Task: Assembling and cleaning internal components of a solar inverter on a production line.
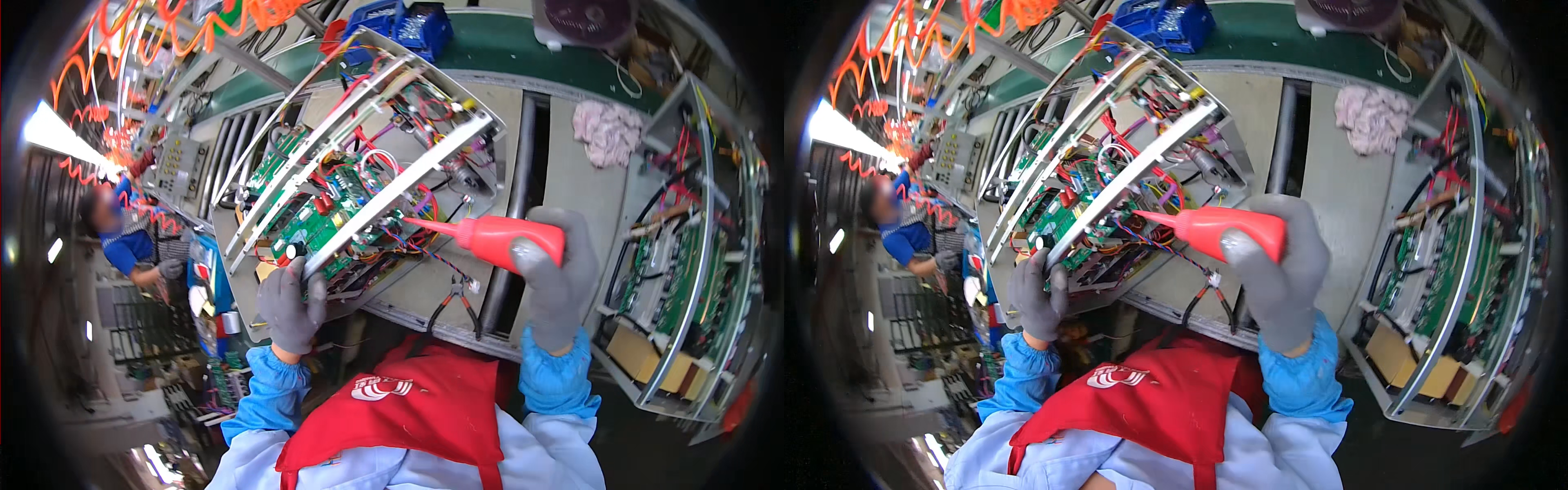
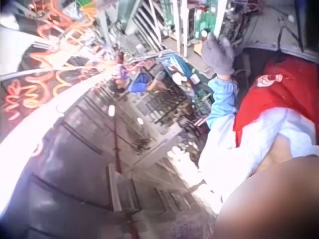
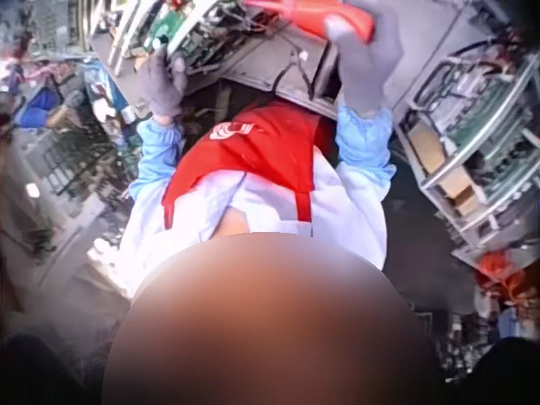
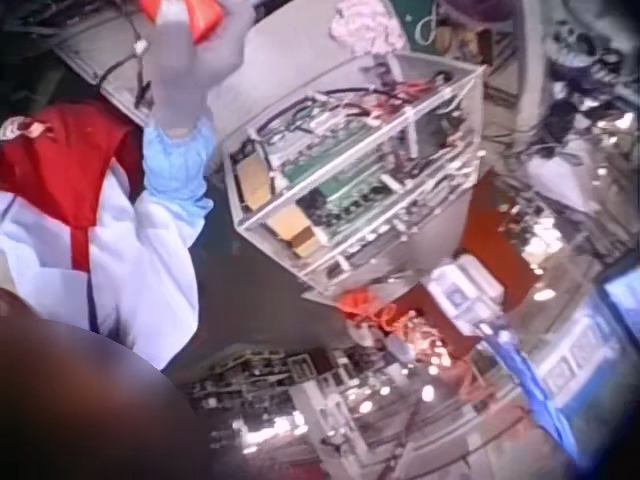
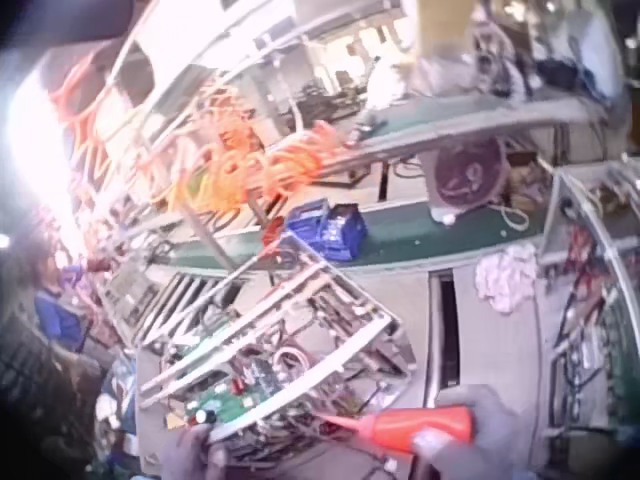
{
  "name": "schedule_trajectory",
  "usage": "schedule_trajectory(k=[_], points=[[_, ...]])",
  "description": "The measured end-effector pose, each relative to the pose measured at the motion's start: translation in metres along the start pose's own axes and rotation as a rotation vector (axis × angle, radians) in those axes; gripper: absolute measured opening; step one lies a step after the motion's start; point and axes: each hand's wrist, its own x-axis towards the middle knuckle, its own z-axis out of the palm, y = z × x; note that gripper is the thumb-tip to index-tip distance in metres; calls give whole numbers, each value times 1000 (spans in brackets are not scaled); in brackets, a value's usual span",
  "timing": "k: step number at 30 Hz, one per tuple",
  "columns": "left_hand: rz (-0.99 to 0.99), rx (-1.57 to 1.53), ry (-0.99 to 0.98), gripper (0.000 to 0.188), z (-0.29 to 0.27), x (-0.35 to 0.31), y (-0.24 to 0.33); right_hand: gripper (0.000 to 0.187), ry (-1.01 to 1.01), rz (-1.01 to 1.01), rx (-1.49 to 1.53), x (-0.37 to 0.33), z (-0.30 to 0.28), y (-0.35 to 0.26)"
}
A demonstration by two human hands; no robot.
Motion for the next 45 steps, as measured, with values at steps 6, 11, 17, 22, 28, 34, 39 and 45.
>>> schedule_trajectory(k=[6,11,17,22,28,34,39,45], points=[[-85,-28,-74,27,0,-2,4,34,-12,70,293,-26,14,56],[-29,-17,-1,28,4,0,3,30,28,22,274,-26,20,67],[-19,0,-6,29,3,1,6,28,-23,98,311,-21,23,66],[-17,13,12,29,5,1,6,27,-36,113,302,-17,24,65],[-13,14,23,30,7,0,4,27,-52,67,284,-9,22,72],[14,34,39,33,9,0,5,29,-41,37,302,2,24,76],[4,44,22,34,11,-1,3,30,-74,98,297,12,24,73],[-18,23,15,34,12,-4,1,30,-127,58,319,21,23,73]])
